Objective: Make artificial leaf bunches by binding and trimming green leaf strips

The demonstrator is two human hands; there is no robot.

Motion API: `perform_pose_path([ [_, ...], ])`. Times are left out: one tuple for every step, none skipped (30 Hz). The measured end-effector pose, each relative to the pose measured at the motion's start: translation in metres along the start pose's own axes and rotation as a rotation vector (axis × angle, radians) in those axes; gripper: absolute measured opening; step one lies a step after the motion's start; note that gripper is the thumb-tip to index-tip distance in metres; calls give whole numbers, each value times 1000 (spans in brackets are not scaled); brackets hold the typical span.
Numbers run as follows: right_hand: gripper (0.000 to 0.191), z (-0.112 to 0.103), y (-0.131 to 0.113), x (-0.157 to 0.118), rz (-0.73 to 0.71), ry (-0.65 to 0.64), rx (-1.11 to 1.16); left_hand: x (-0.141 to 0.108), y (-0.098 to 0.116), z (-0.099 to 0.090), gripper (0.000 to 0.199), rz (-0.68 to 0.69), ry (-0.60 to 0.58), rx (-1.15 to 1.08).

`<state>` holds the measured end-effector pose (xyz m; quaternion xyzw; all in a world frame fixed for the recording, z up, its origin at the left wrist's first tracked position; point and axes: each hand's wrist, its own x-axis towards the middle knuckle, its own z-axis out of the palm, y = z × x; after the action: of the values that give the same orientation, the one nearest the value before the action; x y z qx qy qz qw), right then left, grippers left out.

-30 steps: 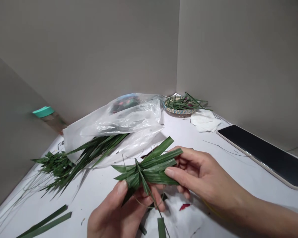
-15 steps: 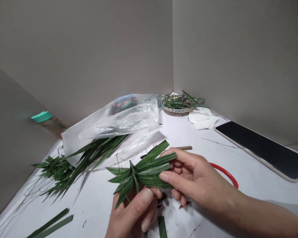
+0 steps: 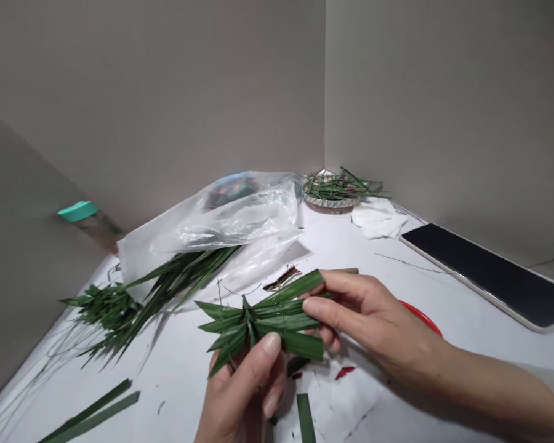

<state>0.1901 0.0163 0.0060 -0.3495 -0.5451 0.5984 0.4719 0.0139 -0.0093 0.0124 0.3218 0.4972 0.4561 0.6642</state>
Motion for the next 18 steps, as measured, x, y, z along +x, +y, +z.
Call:
perform_pose_path([
  [18, 1, 0, 0, 1, -7, 14, 0, 0, 0, 54, 4, 10, 8],
  [18, 1, 0, 0, 5, -12, 20, 0, 0, 0, 56, 7, 18, 14],
  [20, 1, 0, 0, 15, -8, 14, 0, 0, 0, 58, 7, 22, 19],
  [23, 1, -1, 0, 23, 2, -6, 1, -1, -1, 59, 6, 22, 25],
  [26, 1, -3, 0, 35, 21, -37, 1, -2, -1, 59, 7, 18, 30],
  [29, 1, -4, 0, 47, 47, -75, 2, -2, -1, 57, 6, 12, 36],
  [30, 1, -6, 1, 56, 72, -112, 2, -3, -1, 54, 6, 3, 40],
  [31, 1, -8, 1, 58, 92, -144, 2, -3, -1, 50, 6, -7, 43],
  [30, 1, -10, 1, 58, 111, -165, 2, -3, -1, 47, 4, -18, 42],
  [30, 1, -11, 1, 53, 121, -173, 2, -3, -1, 44, 2, -28, 38],
  [30, 1, -13, 1, 47, 129, -170, 3, -3, -2, 44, -1, -37, 34],
  [30, 1, -13, 1, 42, 124, -159, 4, -3, -2, 45, -5, -45, 31],
  [30, 1, -13, 1, 45, 110, -145, 4, -3, -3, 46, -9, -54, 26],
  [30, 0, -13, 0, 52, 91, -127, 5, -3, -4, 48, -14, -61, 20],
  [28, 0, -12, 0, 57, 61, -105, 6, -3, -4, 50, -18, -64, 14],
  [25, -1, -11, -1, 61, 34, -85, 7, -3, -5, 51, -21, -63, 9],
  [22, -2, -11, -1, 62, 15, -70, 8, -3, -5, 52, -24, -58, 8],
  [20, -2, -10, -1, 60, 2, -61, 8, -2, -5, 53, -21, -52, 9],
])
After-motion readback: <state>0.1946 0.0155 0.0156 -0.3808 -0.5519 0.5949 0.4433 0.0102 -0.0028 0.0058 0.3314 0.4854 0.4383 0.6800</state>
